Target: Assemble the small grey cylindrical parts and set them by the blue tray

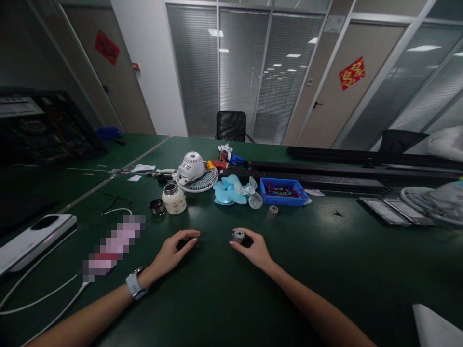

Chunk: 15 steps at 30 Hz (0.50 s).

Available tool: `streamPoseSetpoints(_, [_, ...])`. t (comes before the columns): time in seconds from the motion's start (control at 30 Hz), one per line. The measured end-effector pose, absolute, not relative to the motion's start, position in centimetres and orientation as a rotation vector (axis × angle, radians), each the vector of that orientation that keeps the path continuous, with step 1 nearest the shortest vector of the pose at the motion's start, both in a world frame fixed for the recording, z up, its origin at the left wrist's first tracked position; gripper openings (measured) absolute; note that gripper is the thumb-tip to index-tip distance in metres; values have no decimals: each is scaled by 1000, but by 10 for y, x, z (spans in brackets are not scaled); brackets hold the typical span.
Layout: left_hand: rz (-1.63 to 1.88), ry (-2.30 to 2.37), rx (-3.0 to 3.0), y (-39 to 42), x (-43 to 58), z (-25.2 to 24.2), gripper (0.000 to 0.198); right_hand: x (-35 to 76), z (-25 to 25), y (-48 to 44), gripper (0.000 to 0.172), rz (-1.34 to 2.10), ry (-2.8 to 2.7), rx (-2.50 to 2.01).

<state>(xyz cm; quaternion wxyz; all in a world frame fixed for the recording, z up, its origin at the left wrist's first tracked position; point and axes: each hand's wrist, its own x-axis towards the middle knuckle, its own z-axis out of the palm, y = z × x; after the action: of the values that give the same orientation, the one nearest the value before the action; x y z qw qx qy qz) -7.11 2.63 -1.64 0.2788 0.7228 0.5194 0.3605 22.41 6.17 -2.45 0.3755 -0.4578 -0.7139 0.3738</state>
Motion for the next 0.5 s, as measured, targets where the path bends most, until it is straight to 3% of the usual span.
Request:
streamPoseSetpoints(0.17, [1031,1462,1887,31,-74,-20,41,312,-39,92,52,691,-1620,-1398])
streamPoseSetpoints(0.5, [995,1445,1846,32,-76,-22,38,376,-44,147,60,443,-1395,-1575])
